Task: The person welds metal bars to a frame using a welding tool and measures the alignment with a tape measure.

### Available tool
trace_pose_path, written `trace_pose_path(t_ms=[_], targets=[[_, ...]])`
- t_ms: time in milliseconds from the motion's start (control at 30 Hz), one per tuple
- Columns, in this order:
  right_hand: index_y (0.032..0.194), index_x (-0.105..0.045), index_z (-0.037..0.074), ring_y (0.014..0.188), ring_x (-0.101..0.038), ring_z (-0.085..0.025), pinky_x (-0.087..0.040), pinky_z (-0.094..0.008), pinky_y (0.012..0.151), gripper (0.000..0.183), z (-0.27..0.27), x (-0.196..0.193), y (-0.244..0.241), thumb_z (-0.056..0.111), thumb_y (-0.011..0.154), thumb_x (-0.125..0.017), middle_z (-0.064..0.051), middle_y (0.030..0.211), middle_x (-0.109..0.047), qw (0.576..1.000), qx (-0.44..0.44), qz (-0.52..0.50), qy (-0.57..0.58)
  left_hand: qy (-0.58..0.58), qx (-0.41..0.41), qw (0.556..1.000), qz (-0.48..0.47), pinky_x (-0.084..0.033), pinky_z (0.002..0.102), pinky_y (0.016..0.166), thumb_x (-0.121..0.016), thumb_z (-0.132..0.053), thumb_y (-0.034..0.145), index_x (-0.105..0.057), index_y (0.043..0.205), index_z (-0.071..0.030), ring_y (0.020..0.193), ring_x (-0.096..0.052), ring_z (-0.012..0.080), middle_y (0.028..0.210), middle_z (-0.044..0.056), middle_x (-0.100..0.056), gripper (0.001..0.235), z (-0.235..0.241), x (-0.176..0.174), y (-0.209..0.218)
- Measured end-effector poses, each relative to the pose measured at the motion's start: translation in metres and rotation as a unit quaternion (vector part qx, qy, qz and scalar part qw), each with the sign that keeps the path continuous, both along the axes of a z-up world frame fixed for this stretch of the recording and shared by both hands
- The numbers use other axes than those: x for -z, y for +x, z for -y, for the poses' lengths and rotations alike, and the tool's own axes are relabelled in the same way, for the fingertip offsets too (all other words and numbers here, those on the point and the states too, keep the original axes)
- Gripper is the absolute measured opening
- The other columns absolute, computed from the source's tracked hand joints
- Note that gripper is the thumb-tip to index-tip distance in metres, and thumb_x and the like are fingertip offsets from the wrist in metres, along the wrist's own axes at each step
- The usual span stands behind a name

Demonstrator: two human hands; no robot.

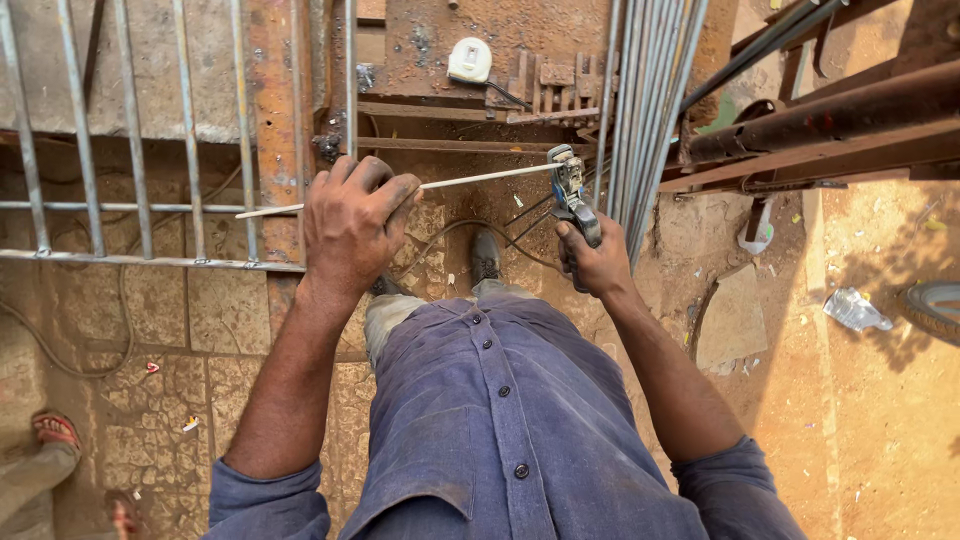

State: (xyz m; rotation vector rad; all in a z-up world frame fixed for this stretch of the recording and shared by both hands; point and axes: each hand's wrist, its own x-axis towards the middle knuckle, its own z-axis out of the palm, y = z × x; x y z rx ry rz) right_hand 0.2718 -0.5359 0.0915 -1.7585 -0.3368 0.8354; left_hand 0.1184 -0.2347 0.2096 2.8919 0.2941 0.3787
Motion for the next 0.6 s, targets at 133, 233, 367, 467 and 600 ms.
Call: trace_pose_path(t_ms=[133, 233, 367, 467, 600], targets=[[0.108, -0.059, 0.009, 0.065, -0.062, -0.016, -0.055, -0.037, 0.063, 0.039, -0.028, -0.015, 0.009, 0.043, 0.092, -0.071, -0.004, 0.074, -0.062, 0.995, 0.013, -0.094, 0.004, -0.063, -0.045, 0.996, -0.047, -0.045, 0.044, 0.089, -0.077, -0.035, 0.097, -0.078, 0.11, -0.021, 0.101, -0.062, 0.0221, 0.107, 0.003, -0.07, 0.019, -0.014, 0.001, -0.003], [0.113, -0.056, 0.01, 0.08, -0.065, -0.018, -0.057, -0.043, 0.08, 0.045, -0.044, -0.03, 0.027, 0.043, 0.087, -0.073, -0.003, 0.084, -0.065, 0.977, 0.071, -0.187, 0.078, 0.012, -0.043, 0.998, 0.045, -0.036, 0.051, 0.116, -0.075, -0.035, 0.096, -0.074, 0.125, -0.021, 0.129, -0.055, 0.0274, 0.137, 0.008, -0.064, 0.032, -0.018, 0.006, -0.011], [0.146, -0.038, 0.008, 0.101, -0.065, -0.024, -0.055, -0.051, 0.102, 0.076, -0.051, -0.045, 0.066, 0.03, 0.087, -0.081, -0.005, 0.102, -0.065, 0.918, 0.137, -0.228, 0.296, 0.02, -0.145, 0.981, 0.129, -0.029, 0.054, 0.126, -0.073, -0.035, 0.103, -0.067, 0.14, -0.015, 0.145, -0.044, 0.0308, 0.154, 0.012, -0.052, 0.043, -0.032, 0.01, -0.041], [0.171, -0.013, 0.015, 0.112, -0.07, -0.028, -0.06, -0.052, 0.104, 0.114, -0.05, -0.049, 0.095, 0.001, 0.08, -0.08, -0.01, 0.126, -0.069, 0.896, 0.196, -0.147, 0.372, -0.041, -0.197, 0.969, 0.142, -0.034, 0.053, 0.126, -0.073, -0.033, 0.105, -0.067, 0.138, -0.013, 0.147, -0.044, 0.0327, 0.154, 0.012, -0.053, 0.039, -0.041, 0.008, -0.071], [0.171, -0.017, 0.017, 0.106, -0.071, -0.029, -0.064, -0.046, 0.095, 0.093, -0.069, -0.022, 0.141, 0.002, 0.103, -0.078, -0.021, 0.126, -0.066, 0.968, 0.068, 0.179, 0.159, -0.079, -0.243, 0.957, 0.14, -0.036, 0.053, 0.126, -0.075, -0.03, 0.105, -0.07, 0.134, -0.011, 0.146, -0.046, 0.0353, 0.152, 0.013, -0.054, 0.035, -0.047, 0.009, -0.1]])
